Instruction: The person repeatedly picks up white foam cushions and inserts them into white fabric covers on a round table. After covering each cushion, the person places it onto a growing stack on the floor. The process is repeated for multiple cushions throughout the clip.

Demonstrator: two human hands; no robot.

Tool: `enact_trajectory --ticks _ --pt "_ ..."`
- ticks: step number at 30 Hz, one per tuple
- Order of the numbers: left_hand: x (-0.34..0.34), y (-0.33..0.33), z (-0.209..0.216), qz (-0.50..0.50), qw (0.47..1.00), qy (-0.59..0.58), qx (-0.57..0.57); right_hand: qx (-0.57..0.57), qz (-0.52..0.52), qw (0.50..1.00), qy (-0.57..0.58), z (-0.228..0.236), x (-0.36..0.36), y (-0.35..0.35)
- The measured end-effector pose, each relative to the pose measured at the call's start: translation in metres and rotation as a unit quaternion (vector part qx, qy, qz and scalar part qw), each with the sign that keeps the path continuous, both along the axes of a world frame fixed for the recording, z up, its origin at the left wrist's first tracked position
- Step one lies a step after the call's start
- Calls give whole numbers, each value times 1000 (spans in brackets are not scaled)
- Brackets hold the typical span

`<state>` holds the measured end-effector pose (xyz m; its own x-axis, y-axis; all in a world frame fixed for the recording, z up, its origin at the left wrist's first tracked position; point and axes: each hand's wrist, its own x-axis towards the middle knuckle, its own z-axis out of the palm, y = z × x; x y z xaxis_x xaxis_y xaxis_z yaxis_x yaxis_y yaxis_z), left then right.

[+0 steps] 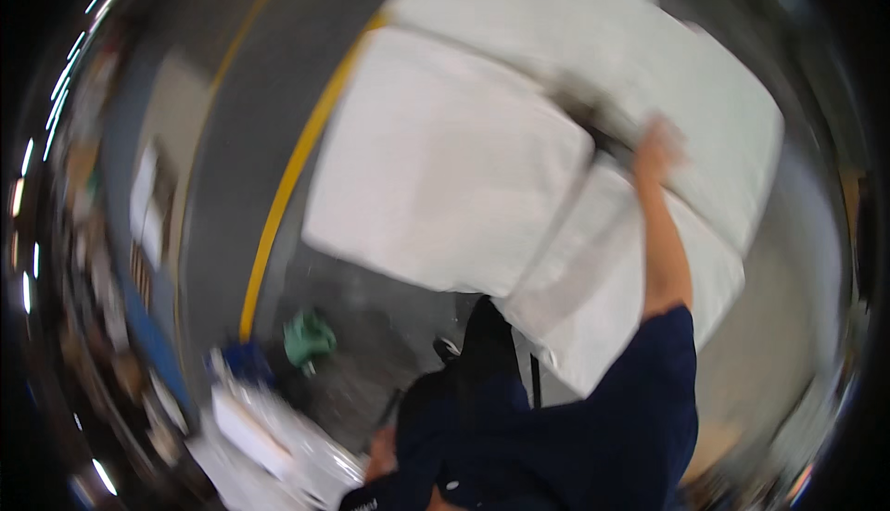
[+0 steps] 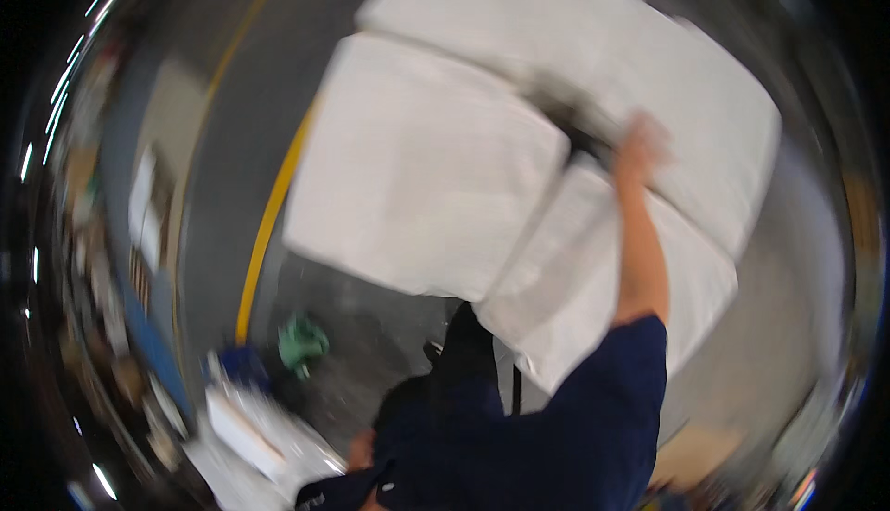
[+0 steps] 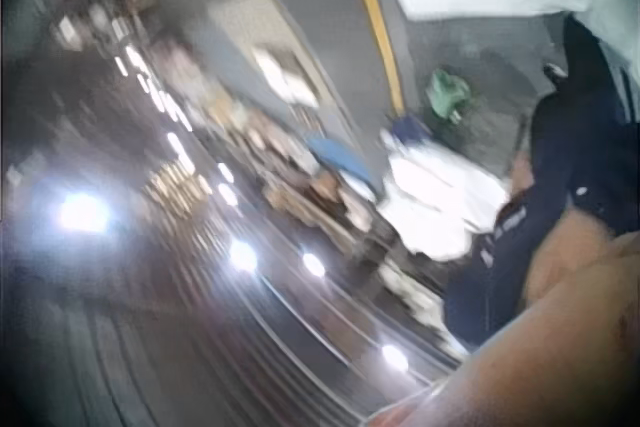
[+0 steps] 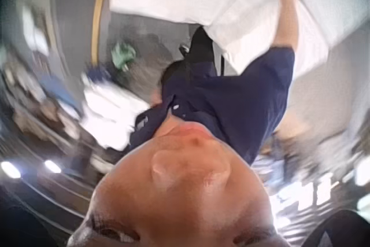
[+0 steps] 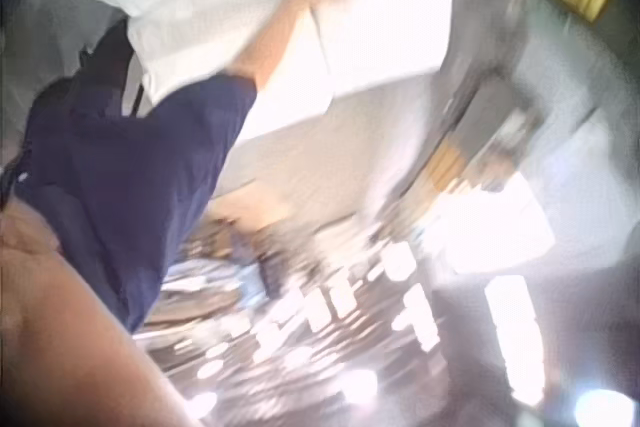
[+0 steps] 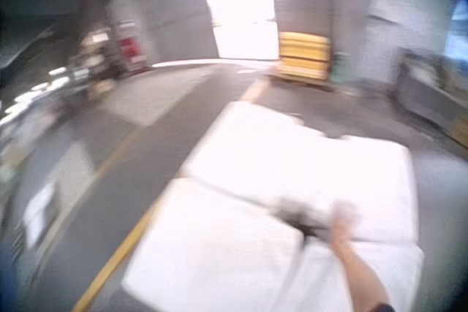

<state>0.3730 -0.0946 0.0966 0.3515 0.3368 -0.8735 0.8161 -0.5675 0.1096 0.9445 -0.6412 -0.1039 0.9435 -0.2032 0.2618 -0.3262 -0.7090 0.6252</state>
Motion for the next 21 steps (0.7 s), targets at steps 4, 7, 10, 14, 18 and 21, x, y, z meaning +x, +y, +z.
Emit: enact_trajectory --ticks 4,7,10,14,18,21 --pt "46 57 -33 342 926 -25 -158 126 190 971 -75 33 10 -41" --pt "-8 59 5 584 804 -97 -52 241 50 932 267 56 21 31" --pt "-47 51 -2 575 815 -59 -38 411 63 909 14 98 5 123" --pt "-107 11 -45 660 747 -9 -71 446 460 764 -78 152 -31 307" --pt "-144 43 -81 688 708 -16 -156 616 517 590 64 126 -96 532" --pt "-164 120 -107 518 834 -85 -170 608 598 473 222 125 -177 699"
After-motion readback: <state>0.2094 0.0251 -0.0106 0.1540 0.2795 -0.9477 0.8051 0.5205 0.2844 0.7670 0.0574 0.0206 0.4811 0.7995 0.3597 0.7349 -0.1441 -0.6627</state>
